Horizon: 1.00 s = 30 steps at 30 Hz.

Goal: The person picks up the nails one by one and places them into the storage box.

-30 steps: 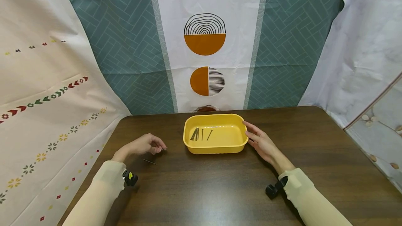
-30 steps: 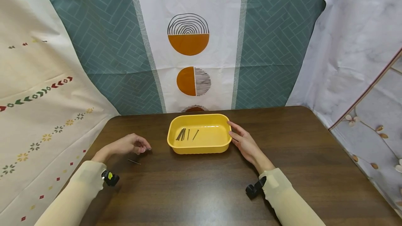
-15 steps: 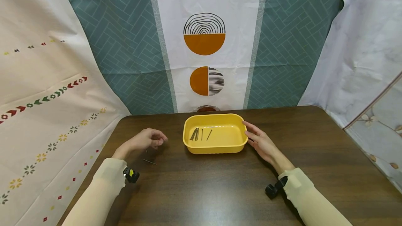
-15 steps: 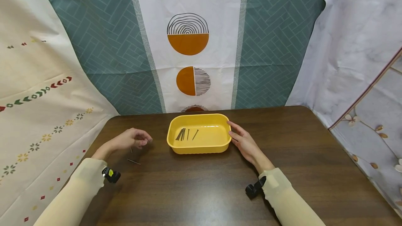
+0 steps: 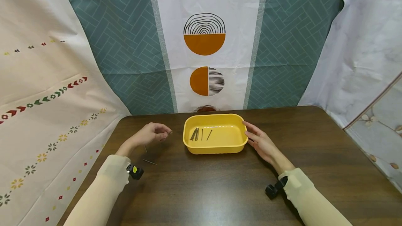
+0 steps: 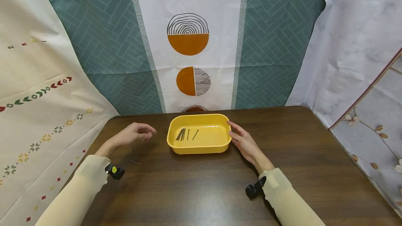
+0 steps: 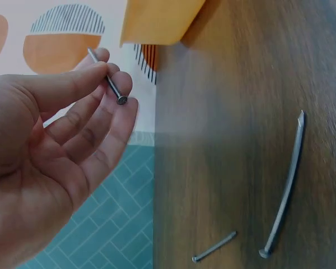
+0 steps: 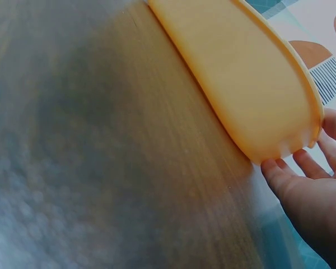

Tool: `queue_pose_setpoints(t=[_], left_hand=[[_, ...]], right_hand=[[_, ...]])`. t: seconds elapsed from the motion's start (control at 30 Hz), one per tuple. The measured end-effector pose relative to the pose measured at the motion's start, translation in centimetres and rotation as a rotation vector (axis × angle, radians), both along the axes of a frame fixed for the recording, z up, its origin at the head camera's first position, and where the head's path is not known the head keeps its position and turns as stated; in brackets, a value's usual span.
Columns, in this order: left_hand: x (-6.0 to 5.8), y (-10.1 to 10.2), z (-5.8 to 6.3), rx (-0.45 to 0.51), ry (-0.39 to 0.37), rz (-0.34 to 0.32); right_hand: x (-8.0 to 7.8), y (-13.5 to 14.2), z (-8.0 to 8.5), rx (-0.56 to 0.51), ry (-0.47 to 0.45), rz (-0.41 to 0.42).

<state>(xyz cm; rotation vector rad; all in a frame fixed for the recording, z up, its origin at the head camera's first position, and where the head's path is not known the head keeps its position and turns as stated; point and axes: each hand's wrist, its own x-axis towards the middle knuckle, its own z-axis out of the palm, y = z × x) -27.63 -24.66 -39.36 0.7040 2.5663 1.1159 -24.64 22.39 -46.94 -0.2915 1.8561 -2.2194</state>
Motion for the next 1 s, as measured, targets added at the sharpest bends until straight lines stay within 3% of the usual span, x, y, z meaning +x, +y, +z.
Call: queue_pose_setpoints(t=[0.3, 0.7, 1.0], left_hand=[[-0.4, 1.4, 0.9, 0.091, -0.002, 0.027], [-0.7, 3.7, 1.9, 0.14, -0.032, 0.084], [-1.3, 5.4, 1.5, 0.225, -0.106, 0.116]], right_hand=[[-0.1, 0.1, 0.0, 0.014, 0.002, 0.0], [-0.1, 0.1, 0.0, 0.03, 0.005, 0.001], [-0.1, 0.1, 0.0, 0.011, 0.005, 0.007]])
